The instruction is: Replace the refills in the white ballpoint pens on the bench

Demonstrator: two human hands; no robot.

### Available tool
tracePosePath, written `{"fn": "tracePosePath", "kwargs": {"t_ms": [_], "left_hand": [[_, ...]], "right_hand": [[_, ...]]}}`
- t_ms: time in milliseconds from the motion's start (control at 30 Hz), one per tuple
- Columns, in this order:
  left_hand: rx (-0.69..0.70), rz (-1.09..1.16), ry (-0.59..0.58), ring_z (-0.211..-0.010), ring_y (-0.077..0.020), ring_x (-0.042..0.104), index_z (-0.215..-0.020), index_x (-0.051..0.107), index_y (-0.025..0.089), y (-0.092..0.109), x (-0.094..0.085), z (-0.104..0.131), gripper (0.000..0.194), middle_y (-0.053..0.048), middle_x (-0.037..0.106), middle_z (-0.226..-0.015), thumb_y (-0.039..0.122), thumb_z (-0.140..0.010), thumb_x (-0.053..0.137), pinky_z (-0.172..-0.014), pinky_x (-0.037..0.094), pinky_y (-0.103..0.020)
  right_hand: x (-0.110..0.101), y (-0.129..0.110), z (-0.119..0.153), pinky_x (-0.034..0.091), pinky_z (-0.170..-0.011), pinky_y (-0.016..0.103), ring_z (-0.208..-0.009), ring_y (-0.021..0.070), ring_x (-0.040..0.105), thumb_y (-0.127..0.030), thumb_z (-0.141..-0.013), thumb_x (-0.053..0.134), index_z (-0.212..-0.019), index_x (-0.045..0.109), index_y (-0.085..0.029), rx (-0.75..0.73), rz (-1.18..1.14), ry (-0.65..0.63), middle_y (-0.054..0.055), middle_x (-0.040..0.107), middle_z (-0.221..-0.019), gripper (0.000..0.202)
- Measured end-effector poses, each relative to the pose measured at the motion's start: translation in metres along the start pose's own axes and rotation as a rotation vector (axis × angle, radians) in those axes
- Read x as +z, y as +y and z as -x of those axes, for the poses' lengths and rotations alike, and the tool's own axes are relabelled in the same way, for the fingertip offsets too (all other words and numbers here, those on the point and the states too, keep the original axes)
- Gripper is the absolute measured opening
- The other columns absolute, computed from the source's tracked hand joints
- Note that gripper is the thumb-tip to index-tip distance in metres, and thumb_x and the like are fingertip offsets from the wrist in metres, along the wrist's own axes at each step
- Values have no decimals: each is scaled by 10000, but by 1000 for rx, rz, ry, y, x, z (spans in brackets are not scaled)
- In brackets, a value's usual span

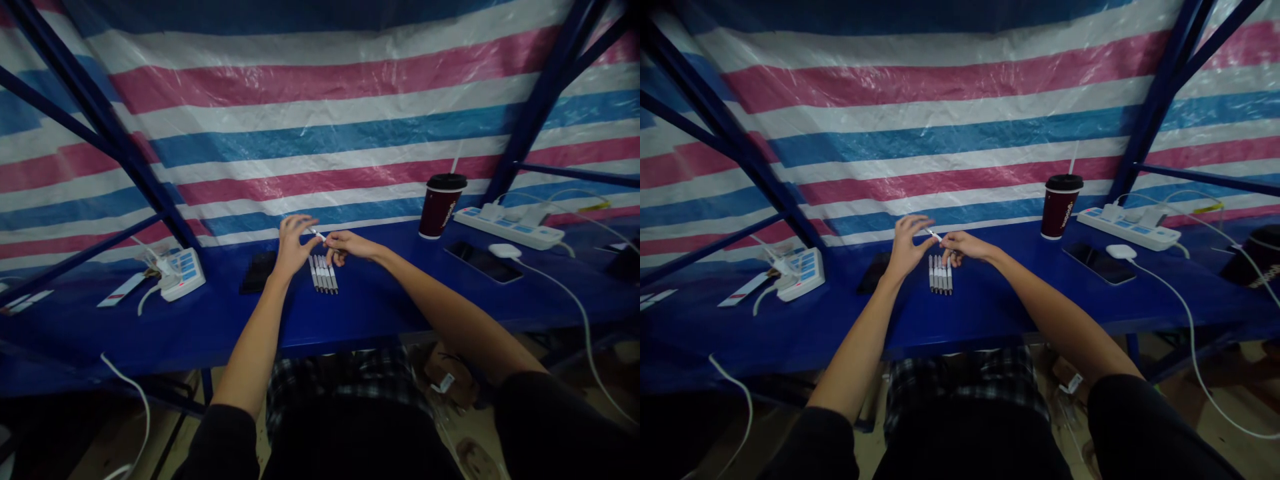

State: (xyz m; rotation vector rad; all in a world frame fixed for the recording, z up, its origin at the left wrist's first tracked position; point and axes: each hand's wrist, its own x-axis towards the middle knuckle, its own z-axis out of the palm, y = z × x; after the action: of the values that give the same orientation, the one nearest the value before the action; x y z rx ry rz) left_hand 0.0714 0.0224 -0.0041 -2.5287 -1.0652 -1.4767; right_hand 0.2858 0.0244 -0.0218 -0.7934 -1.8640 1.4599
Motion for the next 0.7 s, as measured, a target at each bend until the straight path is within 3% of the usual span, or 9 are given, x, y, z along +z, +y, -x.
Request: {"fn": "tracePosePath", "kwargs": {"t_ms": [100, 267, 467, 700], "left_hand": [[-84, 72, 87, -1370, -299, 474, -1406, 585, 268, -4, 0, -1, 580, -125, 550, -1463, 345, -863, 775, -1161, 359, -499], [-199, 282, 87, -1324, -283, 542, -1489, 476, 285, -10, 7, 1, 700, -130, 587, -1420, 332, -858, 776, -1062, 474, -448], [-239, 247, 52, -1199, -269, 609, -1333, 633, 247, -8, 6, 3, 534, -118, 625, -1343, 385, -839, 780, -951, 528, -390], [-337, 328, 23, -1079, -245, 664, -1410, 557, 263, -10, 12, 3, 602, -125, 621, -1358, 381, -857, 762, -849, 562, -352]], "right_hand": [[9, 0, -1, 537, -584, 290, -644, 184, 699, -470, -981, 595, -1016, 513, -199, -26, -107, -109, 121, 769, -864, 285], [15, -2, -1, 531, -600, 301, -613, 178, 672, -456, -991, 585, -995, 520, -205, -35, -91, -68, 65, 730, -744, 259], [13, -1, 0, 459, -570, 272, -549, 161, 605, -411, -1008, 540, -959, 520, -203, -58, -21, -54, 17, 660, -610, 215], [11, 0, -2, 383, -547, 262, -531, 157, 593, -418, -1008, 529, -951, 548, -200, -91, -3, 10, -1, 632, -557, 226]]}}
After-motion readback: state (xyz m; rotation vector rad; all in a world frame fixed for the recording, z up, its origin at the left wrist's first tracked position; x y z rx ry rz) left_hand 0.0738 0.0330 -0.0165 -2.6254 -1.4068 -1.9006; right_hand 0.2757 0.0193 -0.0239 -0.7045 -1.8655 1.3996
